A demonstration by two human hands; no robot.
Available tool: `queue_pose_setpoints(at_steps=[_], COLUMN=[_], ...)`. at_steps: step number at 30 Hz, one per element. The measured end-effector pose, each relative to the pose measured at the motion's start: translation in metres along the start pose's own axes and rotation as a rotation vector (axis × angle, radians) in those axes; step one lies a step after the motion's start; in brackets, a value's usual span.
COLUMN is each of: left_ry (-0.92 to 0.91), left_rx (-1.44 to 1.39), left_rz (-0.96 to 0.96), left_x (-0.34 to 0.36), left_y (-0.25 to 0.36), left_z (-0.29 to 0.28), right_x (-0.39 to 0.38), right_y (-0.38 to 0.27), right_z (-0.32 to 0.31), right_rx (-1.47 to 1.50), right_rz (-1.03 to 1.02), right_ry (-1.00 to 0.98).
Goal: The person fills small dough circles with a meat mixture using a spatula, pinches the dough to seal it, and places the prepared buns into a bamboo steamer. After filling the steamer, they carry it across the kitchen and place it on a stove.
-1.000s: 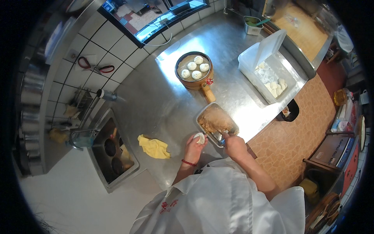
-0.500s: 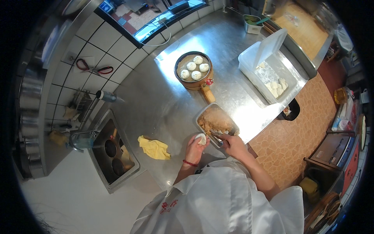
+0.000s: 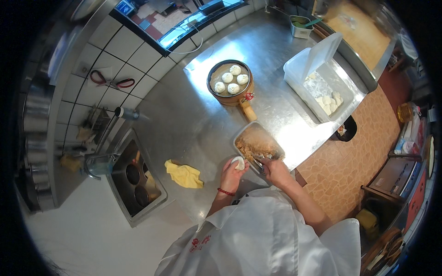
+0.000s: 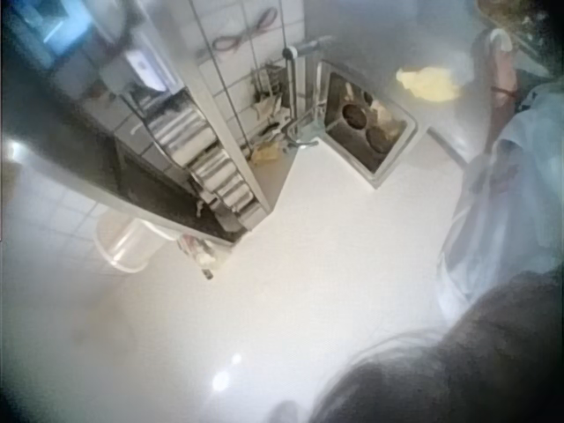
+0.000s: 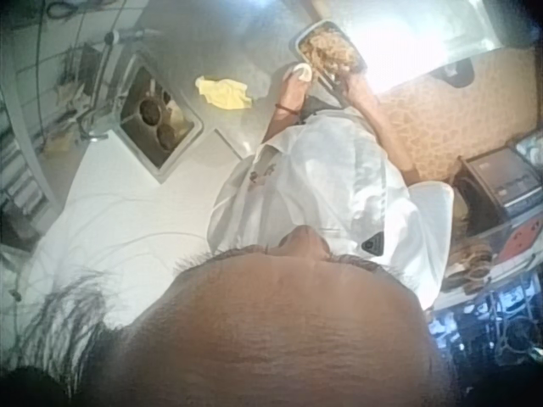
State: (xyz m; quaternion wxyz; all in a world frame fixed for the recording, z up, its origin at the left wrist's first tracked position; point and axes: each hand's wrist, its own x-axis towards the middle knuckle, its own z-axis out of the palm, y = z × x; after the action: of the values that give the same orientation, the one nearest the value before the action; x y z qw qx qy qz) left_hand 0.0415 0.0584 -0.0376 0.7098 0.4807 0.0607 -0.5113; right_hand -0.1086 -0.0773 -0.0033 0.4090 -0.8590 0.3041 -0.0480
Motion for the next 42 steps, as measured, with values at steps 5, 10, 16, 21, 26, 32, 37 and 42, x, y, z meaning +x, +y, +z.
queue_pose_setpoints(at_steps=[5, 10, 16, 21, 26, 32, 37, 42], left_ry=[-0.017, -0.017, -0.085, -0.211, -0.236, -0.196, -0.132, -0.132], left_rx=[-0.011, 0.035, -0.003, -0.302, -0.272, -0.054, 0.036, 0.11], left_rz=[-0.007, 0.023, -0.016, -0.147, -0.094, 0.144, 0.223, 0.235], left_x=[0.003, 0.001, -0.01, 0.007, 0.023, 0.018, 0.019, 0.017], left_y=[-0.002, -0.002, 0.012, 0.022, 0.02, 0.02, 0.019, 0.019], left_z=[-0.002, -0.003, 0.034, 0.065, 0.074, 0.075, 0.073, 0.07], right_x=[-0.008, -0.017, -0.027, -0.03, -0.036, -0.059, -0.053, -0.048], right_y=[0.013, 0.005, -0.014, -0.033, -0.035, -0.032, -0.042, -0.048], right_z=[0.01, -0.004, -0.012, -0.016, -0.019, -0.037, -0.051, -0.052], right_rx=[0.393, 1.056, 1.022, 0.445, 0.045, 0.209, 0.225, 0.189], right_rz=[0.141, 0.495, 0.307, 0.081, -0.038, -0.037, 0.025, -0.018], right_ry=[-0.028, -0.17, 0.033, 0.191, 0.269, 0.306, 0.276, 0.234])
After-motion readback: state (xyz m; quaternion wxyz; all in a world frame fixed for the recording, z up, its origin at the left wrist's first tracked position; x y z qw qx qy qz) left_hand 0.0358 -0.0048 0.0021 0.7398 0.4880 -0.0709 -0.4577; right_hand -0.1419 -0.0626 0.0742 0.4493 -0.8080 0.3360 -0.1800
